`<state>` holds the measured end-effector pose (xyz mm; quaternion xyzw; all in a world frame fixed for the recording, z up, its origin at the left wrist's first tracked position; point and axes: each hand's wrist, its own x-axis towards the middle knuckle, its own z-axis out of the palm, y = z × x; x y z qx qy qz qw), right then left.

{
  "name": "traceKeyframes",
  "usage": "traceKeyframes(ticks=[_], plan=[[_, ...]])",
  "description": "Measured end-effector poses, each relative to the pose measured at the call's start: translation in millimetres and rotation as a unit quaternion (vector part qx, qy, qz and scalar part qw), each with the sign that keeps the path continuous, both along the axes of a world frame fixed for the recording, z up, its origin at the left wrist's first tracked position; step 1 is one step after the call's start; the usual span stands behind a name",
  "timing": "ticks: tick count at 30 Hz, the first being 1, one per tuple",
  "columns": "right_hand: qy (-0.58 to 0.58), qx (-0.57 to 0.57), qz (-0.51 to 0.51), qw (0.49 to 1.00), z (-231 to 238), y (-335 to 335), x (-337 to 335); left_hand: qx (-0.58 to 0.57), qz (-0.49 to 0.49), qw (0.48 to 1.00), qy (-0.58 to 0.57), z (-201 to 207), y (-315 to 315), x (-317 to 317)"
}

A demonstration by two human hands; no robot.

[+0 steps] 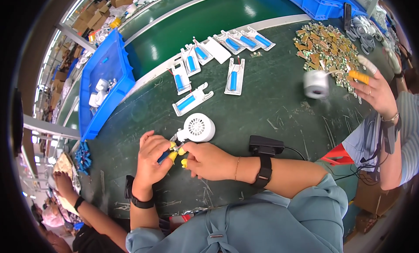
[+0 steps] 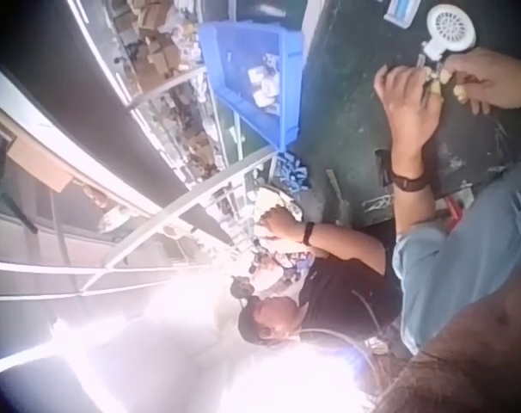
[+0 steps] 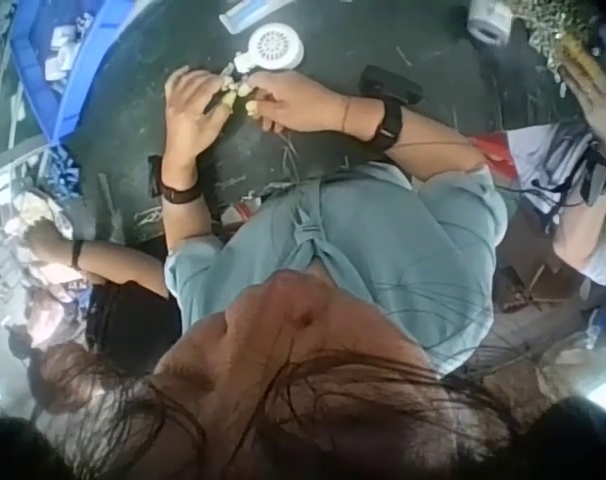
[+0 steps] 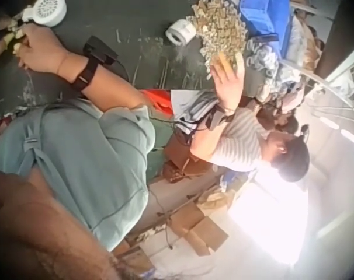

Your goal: The person picks up a fan housing and a circuit board, connects the wires, and fits the board into the housing. They then pick up a battery pack, connect its wires to the board, and place the battery into the housing before repeating the process.

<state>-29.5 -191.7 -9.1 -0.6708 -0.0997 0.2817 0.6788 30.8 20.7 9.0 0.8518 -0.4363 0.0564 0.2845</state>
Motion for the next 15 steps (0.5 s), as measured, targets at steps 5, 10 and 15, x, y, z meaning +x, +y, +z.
traceKeyframes(ticks=[5, 10, 15], plan=[[-0.011, -0.005, 0.000, 1.000, -5, 1, -3, -0.004, -0.006, 1.000, -0.001, 0, -2, 1], [-0.414, -0.138, -0.128, 0.891, 10, -4, -11, -0.005, -0.001, 1.000, 0.004, 0, 0, 1], [-0.451, -0.221, -0.269, 0.822, 21, -21, 5, -0.009, -0.003, 1.000, 0.014, -1, 1, 2]])
